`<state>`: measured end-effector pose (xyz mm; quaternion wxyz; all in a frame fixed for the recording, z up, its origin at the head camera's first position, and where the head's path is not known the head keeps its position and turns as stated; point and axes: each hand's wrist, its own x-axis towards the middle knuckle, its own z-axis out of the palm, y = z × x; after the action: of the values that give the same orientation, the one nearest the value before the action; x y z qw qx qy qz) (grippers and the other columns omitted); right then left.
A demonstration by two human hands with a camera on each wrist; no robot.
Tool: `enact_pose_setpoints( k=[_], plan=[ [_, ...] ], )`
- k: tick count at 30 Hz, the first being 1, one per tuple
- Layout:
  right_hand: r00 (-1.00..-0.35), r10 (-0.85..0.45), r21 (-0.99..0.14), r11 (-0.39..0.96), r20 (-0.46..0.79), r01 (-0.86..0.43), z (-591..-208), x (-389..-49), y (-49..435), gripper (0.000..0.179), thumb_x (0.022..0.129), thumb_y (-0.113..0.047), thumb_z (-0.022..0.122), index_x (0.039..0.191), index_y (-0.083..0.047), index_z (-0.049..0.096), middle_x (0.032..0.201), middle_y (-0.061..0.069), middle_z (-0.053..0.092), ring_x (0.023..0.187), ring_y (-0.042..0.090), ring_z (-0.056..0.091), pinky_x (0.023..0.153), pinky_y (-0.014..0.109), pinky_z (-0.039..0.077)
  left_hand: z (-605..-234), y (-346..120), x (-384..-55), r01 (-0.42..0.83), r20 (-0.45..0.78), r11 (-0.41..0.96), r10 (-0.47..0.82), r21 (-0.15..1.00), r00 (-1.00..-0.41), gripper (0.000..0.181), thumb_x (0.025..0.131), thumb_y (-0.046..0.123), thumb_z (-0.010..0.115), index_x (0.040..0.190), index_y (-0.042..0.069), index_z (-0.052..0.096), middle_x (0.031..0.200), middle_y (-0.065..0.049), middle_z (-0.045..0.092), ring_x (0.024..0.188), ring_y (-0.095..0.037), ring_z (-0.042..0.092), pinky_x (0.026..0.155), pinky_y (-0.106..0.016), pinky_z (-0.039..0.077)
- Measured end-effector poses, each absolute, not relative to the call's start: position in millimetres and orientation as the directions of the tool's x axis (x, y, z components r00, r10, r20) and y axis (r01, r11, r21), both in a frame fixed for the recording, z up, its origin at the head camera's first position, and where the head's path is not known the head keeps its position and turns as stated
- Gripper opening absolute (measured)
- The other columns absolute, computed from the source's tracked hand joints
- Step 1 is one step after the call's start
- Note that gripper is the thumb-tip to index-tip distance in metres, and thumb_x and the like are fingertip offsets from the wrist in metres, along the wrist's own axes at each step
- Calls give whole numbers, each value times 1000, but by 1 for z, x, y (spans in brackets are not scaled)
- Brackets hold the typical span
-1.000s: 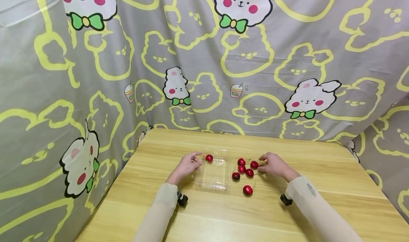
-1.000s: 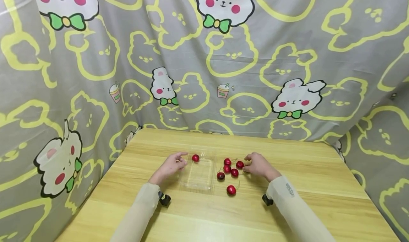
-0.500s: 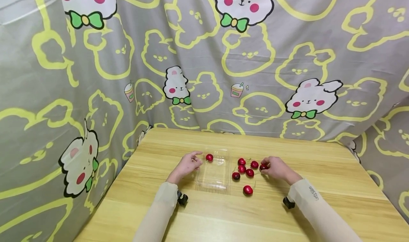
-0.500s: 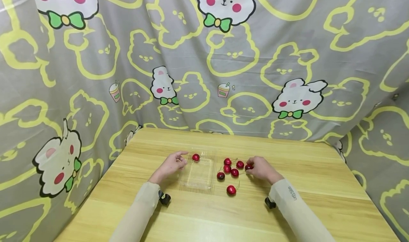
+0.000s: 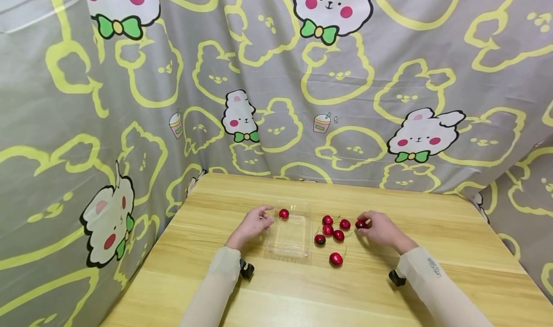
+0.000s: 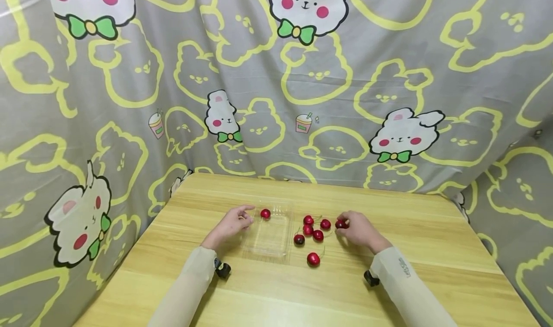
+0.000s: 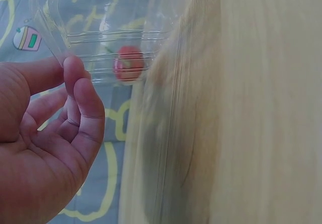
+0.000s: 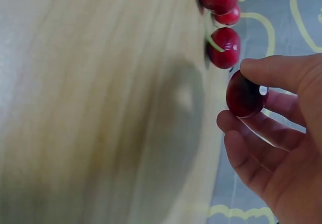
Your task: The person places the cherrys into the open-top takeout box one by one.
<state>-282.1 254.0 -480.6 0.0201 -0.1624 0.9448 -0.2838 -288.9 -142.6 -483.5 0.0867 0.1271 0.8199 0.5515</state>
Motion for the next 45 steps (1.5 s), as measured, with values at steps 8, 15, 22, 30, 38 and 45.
enact_pose_setpoints(
  k=[8, 15, 22, 30, 38, 45],
  plan=[
    [-914, -365, -533, 745, 177, -401, -469, -280, 250, 28, 79, -3, 72, 105, 3, 63, 95, 9, 61, 83, 24, 61, 67, 35, 53, -469, -141, -280, 110, -7, 341, 325, 934, -946, 45, 93, -1, 55, 136, -5, 44, 88, -20, 55, 83, -50, 56, 72, -54, 50],
    [-896, -390, -528, 726, 213, -442, -464, -280, 241, 30, 80, -2, 72, 108, 1, 62, 101, 13, 62, 80, 22, 62, 67, 34, 54, -450, -139, -265, 123, 7, 333, 329, 935, -944, 43, 93, -1, 55, 134, -7, 45, 88, -22, 55, 84, -51, 55, 73, -54, 50],
    [-883, -416, -561, 687, 218, -462, -459, -282, 230, 32, 81, -2, 72, 111, 1, 62, 104, 13, 60, 82, 22, 62, 65, 31, 53, -448, -137, -264, 114, 2, 332, 320, 936, -947, 44, 92, -2, 55, 135, -7, 44, 89, -22, 55, 86, -51, 56, 76, -56, 49],
    [-882, -415, -614, 644, 222, -457, -452, -281, 209, 27, 83, -4, 70, 109, -3, 63, 106, 12, 61, 87, 26, 63, 66, 31, 54, -447, -136, -263, 102, -8, 334, 314, 937, -949, 45, 92, -3, 56, 135, -6, 44, 90, -22, 55, 86, -50, 55, 77, -56, 50],
    [-864, -452, -648, 594, 222, -477, -447, -284, 177, 20, 94, -16, 60, 109, -4, 64, 107, 10, 60, 89, 24, 62, 70, 32, 54, -472, -139, -281, 99, -12, 341, 309, 935, -951, 47, 92, 0, 57, 137, -6, 43, 87, -17, 55, 81, -45, 57, 71, -49, 52],
    [-842, -486, -648, 568, 234, -508, -445, -288, 148, 17, 92, -14, 63, 108, -8, 64, 106, 5, 61, 91, 21, 62, 76, 36, 53, -483, -140, -288, 110, -2, 362, 295, 926, -955, 47, 92, 1, 58, 137, -4, 44, 84, -10, 54, 75, -34, 59, 66, -38, 53]
  ],
)
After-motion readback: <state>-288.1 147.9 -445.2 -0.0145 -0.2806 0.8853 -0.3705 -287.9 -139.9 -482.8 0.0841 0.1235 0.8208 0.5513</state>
